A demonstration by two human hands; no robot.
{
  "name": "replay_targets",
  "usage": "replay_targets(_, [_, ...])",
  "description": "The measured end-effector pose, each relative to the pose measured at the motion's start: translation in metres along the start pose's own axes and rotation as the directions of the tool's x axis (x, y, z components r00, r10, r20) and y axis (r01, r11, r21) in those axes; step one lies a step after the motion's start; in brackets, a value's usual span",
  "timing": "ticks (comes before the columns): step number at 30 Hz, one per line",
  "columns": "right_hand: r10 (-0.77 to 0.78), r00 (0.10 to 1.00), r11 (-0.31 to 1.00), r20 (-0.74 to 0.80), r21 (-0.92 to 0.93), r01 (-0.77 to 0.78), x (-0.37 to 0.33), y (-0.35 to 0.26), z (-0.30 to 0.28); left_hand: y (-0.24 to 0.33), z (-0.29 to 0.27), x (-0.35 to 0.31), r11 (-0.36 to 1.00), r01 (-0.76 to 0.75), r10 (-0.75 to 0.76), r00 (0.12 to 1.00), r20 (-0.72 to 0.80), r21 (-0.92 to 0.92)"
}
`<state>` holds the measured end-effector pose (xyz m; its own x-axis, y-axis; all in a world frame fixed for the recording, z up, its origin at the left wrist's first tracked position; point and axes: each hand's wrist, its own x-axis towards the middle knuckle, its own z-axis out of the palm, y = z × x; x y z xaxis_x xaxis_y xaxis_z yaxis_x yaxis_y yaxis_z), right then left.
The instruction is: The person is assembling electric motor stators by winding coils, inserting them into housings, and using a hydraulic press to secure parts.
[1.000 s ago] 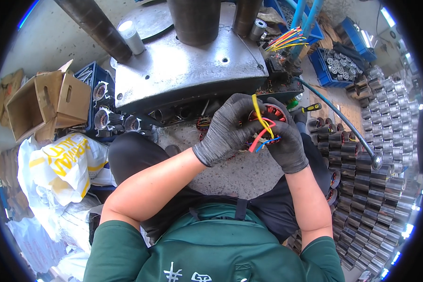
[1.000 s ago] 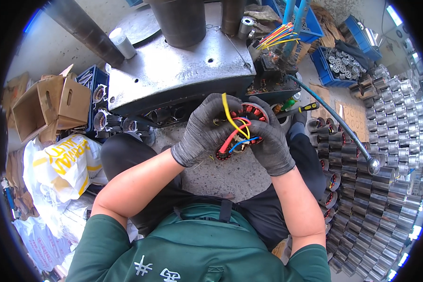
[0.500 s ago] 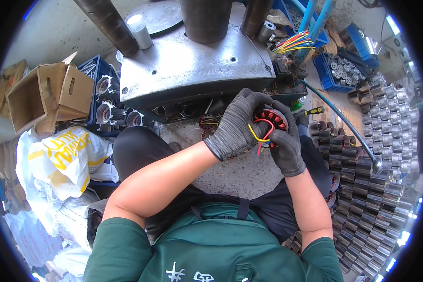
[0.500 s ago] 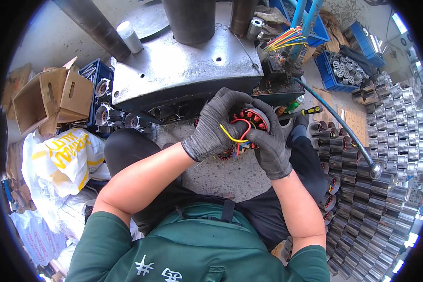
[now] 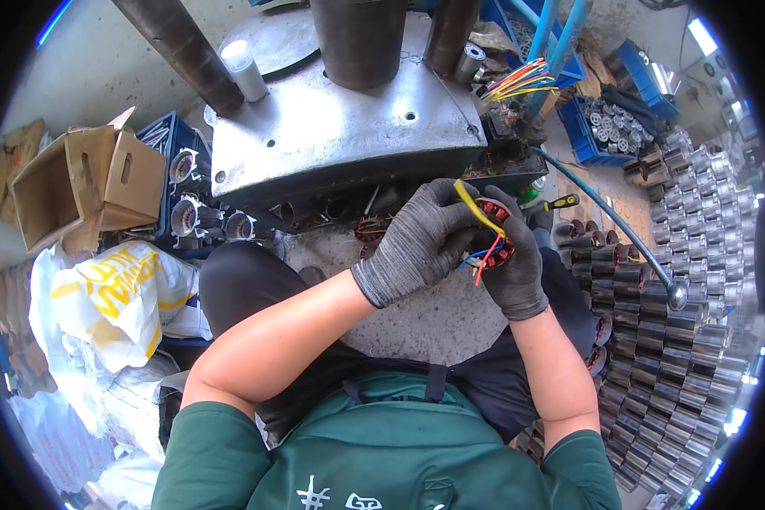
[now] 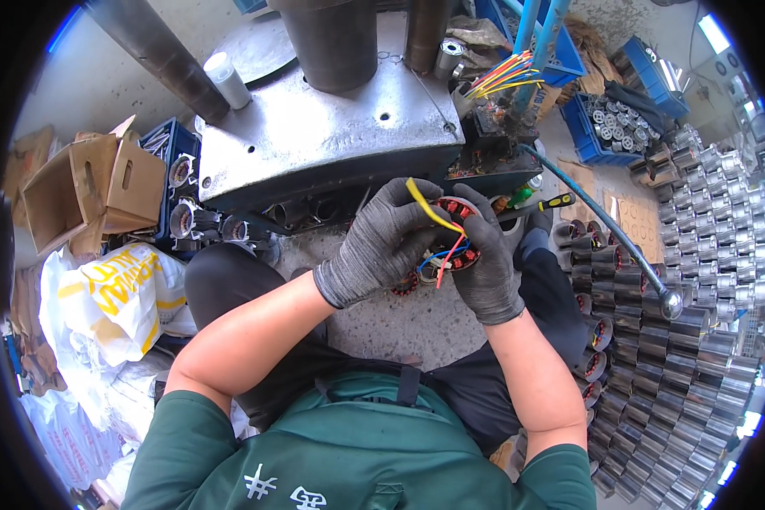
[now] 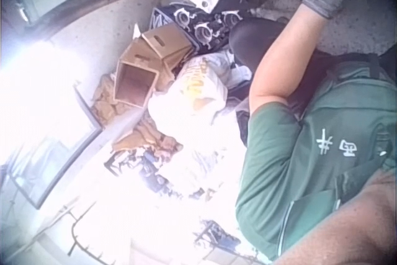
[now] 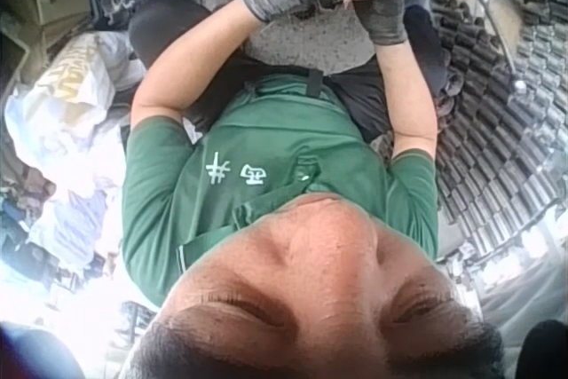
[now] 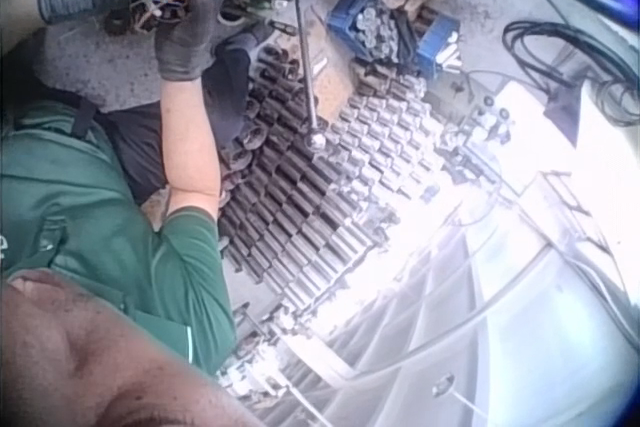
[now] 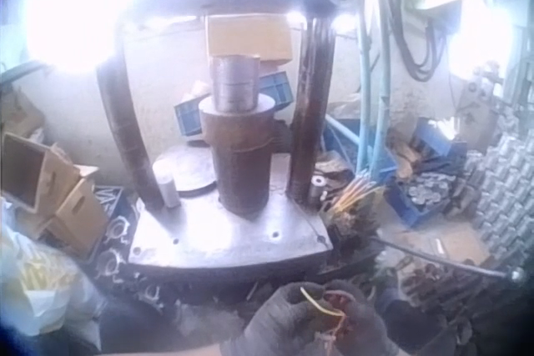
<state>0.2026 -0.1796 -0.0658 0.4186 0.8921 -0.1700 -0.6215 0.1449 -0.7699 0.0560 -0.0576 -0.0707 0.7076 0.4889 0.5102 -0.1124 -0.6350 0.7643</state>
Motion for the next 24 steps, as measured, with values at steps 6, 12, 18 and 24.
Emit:
replay_targets(6, [-0.024, 0.998, 0.98, 0.062, -0.196, 0.036, -0.002, 0.005, -0.007, -0.003, -0.002, 0.003, 0.997, -0.057, 0.057, 0.998, 0.004, 0.048])
replay_targets(12, [-0.015, 0.996, 0.987, 0.087, -0.159, 0.028, -0.003, 0.005, -0.008, 0.003, -0.007, 0.013, 0.97, 0.239, -0.236, 0.97, 0.062, -0.039])
replay_targets(18, [-0.046, 0.992, 0.942, 0.115, -0.324, 0.081, -0.009, 0.01, -0.003, 0.005, -0.007, 0.022, 0.936, 0.35, -0.352, 0.923, 0.156, 0.04])
replay_targets(24, [-0.091, 0.969, 0.804, 0.231, -0.557, 0.208, -0.007, 0.021, -0.005, -0.005, 0.005, 0.02, 0.908, 0.258, -0.291, 0.955, 0.054, 0.331])
